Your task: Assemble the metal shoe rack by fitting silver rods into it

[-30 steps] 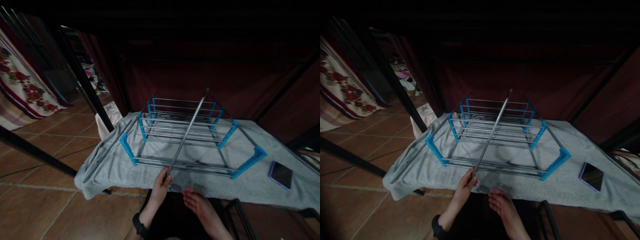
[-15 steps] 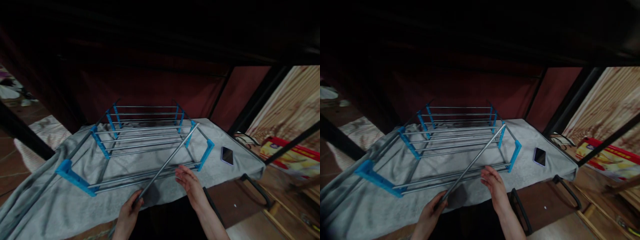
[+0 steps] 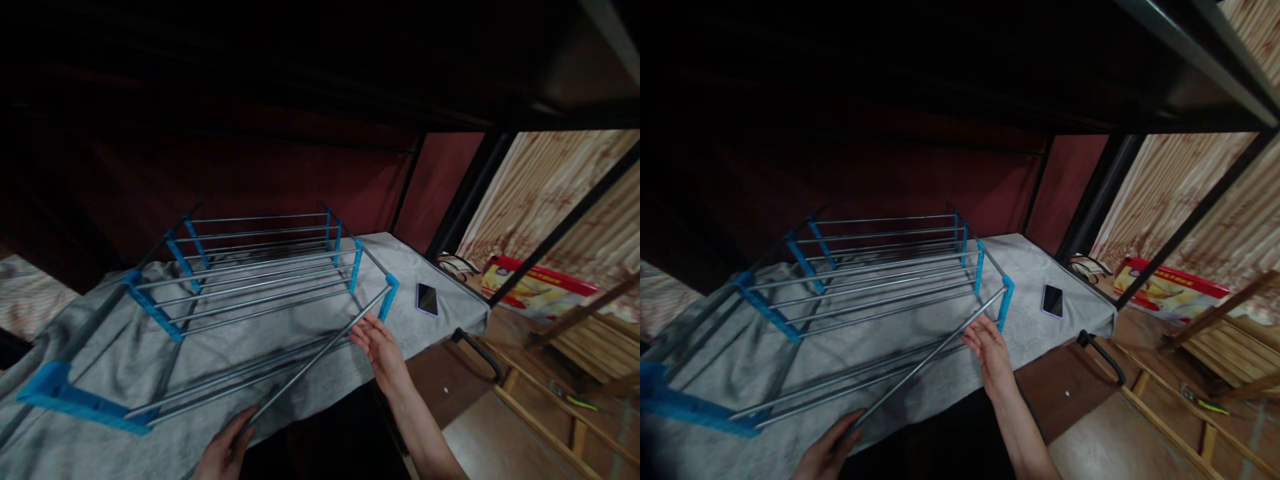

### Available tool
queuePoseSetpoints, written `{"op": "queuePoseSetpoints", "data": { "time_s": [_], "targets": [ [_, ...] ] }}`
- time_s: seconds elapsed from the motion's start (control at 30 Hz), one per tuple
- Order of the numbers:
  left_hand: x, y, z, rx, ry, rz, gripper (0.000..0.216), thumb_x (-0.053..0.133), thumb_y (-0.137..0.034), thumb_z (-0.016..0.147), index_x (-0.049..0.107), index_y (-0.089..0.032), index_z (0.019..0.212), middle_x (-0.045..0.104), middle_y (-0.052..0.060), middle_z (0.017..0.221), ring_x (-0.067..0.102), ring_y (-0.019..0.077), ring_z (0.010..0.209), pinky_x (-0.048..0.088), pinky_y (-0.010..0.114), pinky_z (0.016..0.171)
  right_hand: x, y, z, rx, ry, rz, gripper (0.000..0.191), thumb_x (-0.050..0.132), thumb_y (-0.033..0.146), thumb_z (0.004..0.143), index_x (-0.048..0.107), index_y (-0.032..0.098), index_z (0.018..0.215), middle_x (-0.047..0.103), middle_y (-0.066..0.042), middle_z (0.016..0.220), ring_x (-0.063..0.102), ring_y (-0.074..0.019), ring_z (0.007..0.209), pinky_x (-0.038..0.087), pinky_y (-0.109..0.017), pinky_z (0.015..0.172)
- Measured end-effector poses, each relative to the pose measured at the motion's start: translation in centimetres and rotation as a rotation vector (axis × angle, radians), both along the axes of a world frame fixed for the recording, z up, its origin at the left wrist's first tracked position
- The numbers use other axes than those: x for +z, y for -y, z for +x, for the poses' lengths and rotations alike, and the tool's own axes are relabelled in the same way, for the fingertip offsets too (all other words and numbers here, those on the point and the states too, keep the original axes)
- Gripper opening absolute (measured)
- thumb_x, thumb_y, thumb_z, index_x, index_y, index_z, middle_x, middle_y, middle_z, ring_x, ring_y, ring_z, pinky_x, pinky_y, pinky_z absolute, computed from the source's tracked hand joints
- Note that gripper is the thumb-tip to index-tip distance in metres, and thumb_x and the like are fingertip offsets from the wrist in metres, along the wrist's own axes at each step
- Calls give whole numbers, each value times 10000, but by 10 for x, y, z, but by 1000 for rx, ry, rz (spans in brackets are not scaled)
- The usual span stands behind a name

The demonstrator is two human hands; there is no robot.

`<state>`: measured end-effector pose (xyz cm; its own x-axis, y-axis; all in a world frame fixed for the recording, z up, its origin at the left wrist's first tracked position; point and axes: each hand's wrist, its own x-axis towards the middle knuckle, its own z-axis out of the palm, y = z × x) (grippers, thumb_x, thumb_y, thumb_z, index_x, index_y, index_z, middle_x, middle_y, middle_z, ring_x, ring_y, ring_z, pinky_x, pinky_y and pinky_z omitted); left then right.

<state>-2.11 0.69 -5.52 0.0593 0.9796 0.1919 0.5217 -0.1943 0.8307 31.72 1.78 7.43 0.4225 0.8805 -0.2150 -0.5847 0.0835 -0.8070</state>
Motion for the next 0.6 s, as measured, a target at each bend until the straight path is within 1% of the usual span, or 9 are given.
{"op": "queuePoseSetpoints", "data": {
  "time_s": [0.13, 0.2, 0.3, 0.37, 0.5, 0.6],
  "targets": [
    [-13, -4, -11, -16, -28, -3, 377, 695, -625, 766, 833, -336, 965, 829, -1, 1032, 774, 323, 1029, 602, 447, 976, 2, -1, 4, 11, 23, -15, 471, 915, 396, 615, 718, 215, 1003, 785, -58, 1015, 710, -167, 870, 580, -330, 840],
    [-18, -7, -16, -15, -35, -2, 355, 696, -599, 782, 828, -342, 987, 827, -10, 1046, 767, 319, 1055, 602, 438, 980, 1, -1, 8, 12, 43, -24, 460, 920, 409, 617, 719, 215, 982, 785, -49, 994, 707, -156, 843, 579, -313, 817],
    [-20, -11, -21, -6, -46, -2, 357, 687, -599, 791, 822, -338, 993, 831, -9, 1023, 780, 314, 1006, 612, 433, 960, -4, -2, 14, 9, 56, -24, 446, 920, 415, 631, 718, 219, 978, 783, -40, 994, 706, -145, 836, 579, -297, 809],
    [-15, -14, -23, -6, -56, 0, 367, 679, -611, 788, 821, -332, 980, 833, -4, 1005, 788, 311, 971, 615, 430, 949, -7, -3, 18, -2, 49, -18, 436, 922, 406, 637, 721, 219, 976, 782, -35, 984, 700, -133, 825, 579, -282, 805],
    [2, -17, -22, -8, -87, 19, 396, 674, -642, 775, 819, -308, 931, 834, 15, 986, 791, 306, 953, 629, 410, 914, -13, -3, 24, -27, 24, 9, 367, 925, 370, 640, 720, 221, 904, 778, -26, 960, 691, -128, 807, 585, -278, 810],
    [13, -18, -20, -12, -131, 42, 408, 649, -654, 793, 812, -298, 911, 834, 26, 954, 794, 294, 910, 641, 398, 874, -17, -3, 25, -31, 18, 14, 323, 917, 340, 654, 718, 221, 879, 777, -22, 956, 690, -128, 800, 592, -275, 807]
  ]
}}
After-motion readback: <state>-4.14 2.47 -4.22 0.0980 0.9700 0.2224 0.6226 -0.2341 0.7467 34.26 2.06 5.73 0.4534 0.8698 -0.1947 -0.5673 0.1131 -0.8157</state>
